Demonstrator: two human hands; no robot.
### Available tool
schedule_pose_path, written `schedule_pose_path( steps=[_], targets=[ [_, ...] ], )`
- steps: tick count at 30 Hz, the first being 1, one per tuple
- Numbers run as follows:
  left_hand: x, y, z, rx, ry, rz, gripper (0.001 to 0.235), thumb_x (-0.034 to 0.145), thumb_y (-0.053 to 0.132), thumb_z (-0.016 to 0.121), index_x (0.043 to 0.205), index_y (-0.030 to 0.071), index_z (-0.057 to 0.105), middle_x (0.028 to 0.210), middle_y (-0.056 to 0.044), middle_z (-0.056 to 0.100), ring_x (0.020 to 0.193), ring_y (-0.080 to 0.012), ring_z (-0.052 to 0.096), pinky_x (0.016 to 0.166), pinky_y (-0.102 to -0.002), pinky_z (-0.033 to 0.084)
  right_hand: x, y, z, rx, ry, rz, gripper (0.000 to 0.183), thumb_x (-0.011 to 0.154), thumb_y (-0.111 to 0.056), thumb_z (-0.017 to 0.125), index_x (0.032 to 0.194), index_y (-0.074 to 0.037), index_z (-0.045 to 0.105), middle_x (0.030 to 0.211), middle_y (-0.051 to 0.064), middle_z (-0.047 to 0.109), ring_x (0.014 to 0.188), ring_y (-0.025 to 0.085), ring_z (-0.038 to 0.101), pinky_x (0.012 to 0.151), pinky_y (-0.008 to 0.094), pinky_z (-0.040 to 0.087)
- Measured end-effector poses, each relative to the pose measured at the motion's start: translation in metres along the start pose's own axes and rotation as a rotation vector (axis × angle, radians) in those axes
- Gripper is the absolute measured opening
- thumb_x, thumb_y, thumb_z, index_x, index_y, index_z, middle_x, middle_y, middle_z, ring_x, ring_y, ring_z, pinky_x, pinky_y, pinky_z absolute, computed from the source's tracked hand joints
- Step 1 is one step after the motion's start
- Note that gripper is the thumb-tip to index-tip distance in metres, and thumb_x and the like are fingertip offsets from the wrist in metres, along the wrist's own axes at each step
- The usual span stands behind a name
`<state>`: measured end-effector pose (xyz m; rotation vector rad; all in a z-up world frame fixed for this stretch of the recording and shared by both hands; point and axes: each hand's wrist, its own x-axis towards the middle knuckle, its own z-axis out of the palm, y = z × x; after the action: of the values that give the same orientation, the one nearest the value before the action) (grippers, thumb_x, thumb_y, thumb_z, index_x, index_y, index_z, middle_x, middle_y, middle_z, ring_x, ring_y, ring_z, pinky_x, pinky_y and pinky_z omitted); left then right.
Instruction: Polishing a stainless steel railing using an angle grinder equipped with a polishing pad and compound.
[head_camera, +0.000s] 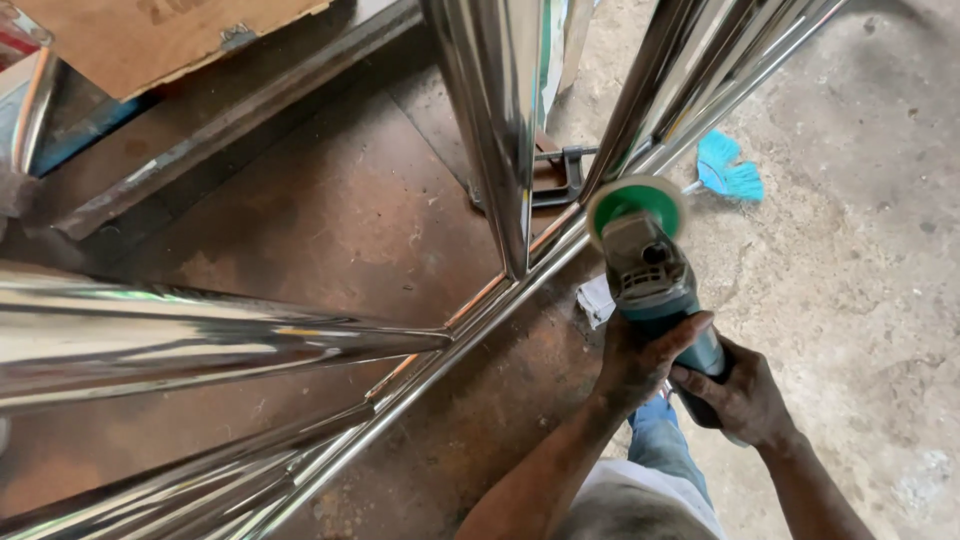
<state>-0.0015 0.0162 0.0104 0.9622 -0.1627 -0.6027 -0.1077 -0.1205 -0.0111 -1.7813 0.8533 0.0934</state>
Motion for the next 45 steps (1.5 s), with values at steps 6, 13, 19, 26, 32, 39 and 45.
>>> schedule_pose_path(
  steps=[6,13,19,26,32,39,45],
  targets=[
    [-0.002,-0.011,-0.014,-0.109,-0.012,-0.065,0.050,0.088,0.019,0.074,0.131,0.002,0.057,0.114,-0.009,0.067,0.095,-0.0158,0.065,0.087,-0.030,0.055,0.005,0.024,-0.001,-0.877,0.085,-0.974,0.049,0.064,-0.024,0.084,0.107,-0.045,0.073,0.086,0.005,0.061,0.054,0.021,0.054,0.047,0.038,0.042],
    [-0.016,0.012,-0.013,-0.289,-0.081,-0.077,0.049,0.084,0.013,0.077,0.129,0.003,0.060,0.112,-0.007,0.068,0.094,-0.0153,0.066,0.090,-0.031,0.057,-0.049,-0.034,0.015,-0.373,0.169,-0.233,0.052,0.068,-0.023,0.088,0.109,0.004,0.070,0.065,0.013,0.071,0.048,0.024,0.065,0.045,0.035,0.047],
    [-0.029,-0.004,-0.016,-0.481,-0.162,-0.106,0.044,0.082,0.002,0.078,0.124,0.003,0.064,0.105,-0.005,0.072,0.089,-0.0143,0.069,0.088,-0.028,0.058,-0.075,-0.010,0.007,-0.587,0.230,-0.212,0.076,0.058,-0.022,0.093,0.125,-0.003,0.063,0.090,0.016,0.080,0.071,0.028,0.078,0.061,0.039,0.060],
    [-0.013,-0.023,-0.018,-0.706,-0.287,0.012,0.070,0.074,-0.010,0.074,0.141,0.004,0.055,0.117,-0.008,0.069,0.097,-0.0199,0.069,0.093,-0.035,0.059,-0.071,-0.025,-0.006,-0.669,0.190,-0.512,0.088,0.056,-0.027,0.092,0.131,0.003,0.055,0.081,0.016,0.078,0.054,0.026,0.076,0.045,0.034,0.060],
    [-0.007,-0.012,-0.027,-0.832,-0.292,-0.012,0.060,0.083,-0.005,0.070,0.139,0.002,0.052,0.107,-0.012,0.071,0.091,-0.0221,0.070,0.088,-0.035,0.058,-0.063,-0.038,0.006,-0.894,0.233,-0.399,0.091,0.059,-0.037,0.092,0.135,-0.006,0.053,0.083,0.015,0.078,0.058,0.030,0.077,0.047,0.039,0.060],
    [-0.006,-0.022,-0.050,-0.935,-0.270,-0.170,0.044,0.085,-0.001,0.068,0.127,0.009,0.057,0.109,-0.008,0.069,0.094,-0.0182,0.066,0.090,-0.032,0.056,-0.040,-0.021,0.029,-0.944,0.191,-0.425,0.083,0.066,-0.039,0.088,0.130,-0.001,0.052,0.083,0.016,0.077,0.052,0.027,0.076,0.038,0.033,0.060],
    [0.001,-0.028,-0.044,-0.999,-0.223,-0.207,0.061,0.081,-0.001,0.073,0.137,0.006,0.051,0.110,-0.014,0.065,0.096,-0.0250,0.065,0.093,-0.039,0.055,-0.051,-0.030,0.023,-0.950,0.210,-0.310,0.083,0.062,-0.042,0.089,0.131,-0.011,0.055,0.081,0.012,0.079,0.059,0.030,0.078,0.048,0.039,0.059]
  ],
)
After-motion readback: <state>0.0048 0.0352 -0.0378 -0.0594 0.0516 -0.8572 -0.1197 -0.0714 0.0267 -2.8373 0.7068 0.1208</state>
